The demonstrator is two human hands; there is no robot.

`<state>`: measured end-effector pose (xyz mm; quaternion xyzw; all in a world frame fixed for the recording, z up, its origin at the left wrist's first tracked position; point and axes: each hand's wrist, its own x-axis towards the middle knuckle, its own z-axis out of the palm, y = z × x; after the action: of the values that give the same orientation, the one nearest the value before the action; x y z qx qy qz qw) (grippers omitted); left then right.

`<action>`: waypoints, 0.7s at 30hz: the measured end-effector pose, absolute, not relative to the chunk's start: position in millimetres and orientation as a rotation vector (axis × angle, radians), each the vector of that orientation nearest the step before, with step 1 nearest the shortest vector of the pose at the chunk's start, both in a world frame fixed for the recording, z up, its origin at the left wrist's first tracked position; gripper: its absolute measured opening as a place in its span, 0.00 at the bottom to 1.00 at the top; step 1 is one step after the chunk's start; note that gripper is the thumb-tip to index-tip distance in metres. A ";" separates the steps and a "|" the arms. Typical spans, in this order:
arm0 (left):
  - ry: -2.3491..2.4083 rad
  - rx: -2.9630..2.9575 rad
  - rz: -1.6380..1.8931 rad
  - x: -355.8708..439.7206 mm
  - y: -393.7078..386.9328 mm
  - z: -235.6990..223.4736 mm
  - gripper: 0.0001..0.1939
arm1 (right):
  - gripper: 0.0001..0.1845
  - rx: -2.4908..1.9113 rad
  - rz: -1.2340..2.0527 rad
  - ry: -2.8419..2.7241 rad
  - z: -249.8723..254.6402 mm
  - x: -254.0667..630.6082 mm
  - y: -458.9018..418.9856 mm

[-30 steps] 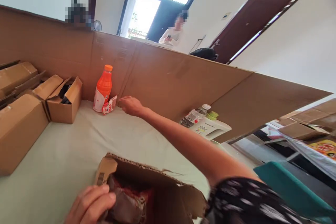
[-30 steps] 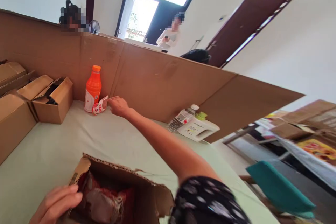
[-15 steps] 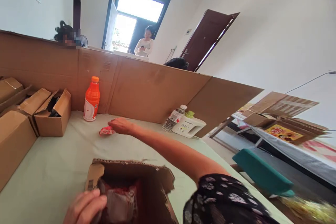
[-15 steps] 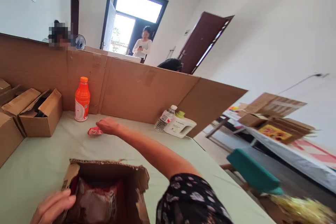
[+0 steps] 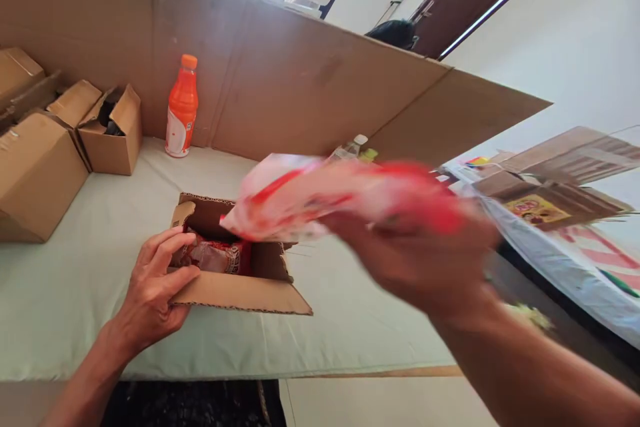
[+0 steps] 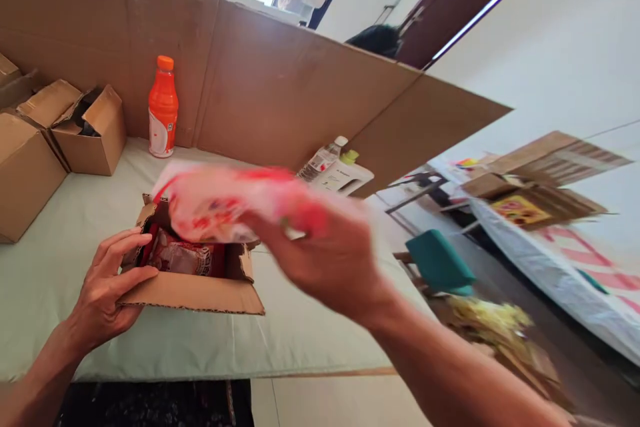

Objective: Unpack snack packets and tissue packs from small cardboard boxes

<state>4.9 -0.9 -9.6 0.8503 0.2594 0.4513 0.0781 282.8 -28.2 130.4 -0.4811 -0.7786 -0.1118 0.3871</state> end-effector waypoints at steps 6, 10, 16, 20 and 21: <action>0.826 2.543 1.365 4.8 -5.9 -9.4 0.18 | 0.14 -1.391 -0.479 -2.635 90.7 250.6 -12.8; 0.850 2.558 1.314 3.5 -6.4 -9.9 0.19 | 0.15 -1.826 -0.365 -2.796 79.9 228.4 0.5; 0.823 2.550 1.343 3.5 -1.0 -13.4 0.19 | 0.14 -1.854 -0.062 -3.038 82.7 212.4 25.5; 0.771 2.514 1.345 2.1 1.4 -15.1 0.20 | 0.08 -1.794 0.374 -3.101 107.9 221.5 35.8; 0.763 2.503 1.345 1.6 1.9 -15.1 0.20 | 0.07 -1.856 0.397 -3.070 113.6 222.5 35.8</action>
<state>1.6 1.9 -15.1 0.8465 0.2581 0.4549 0.0997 222.5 35.8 113.6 -0.5002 -0.8275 0.1071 -0.2316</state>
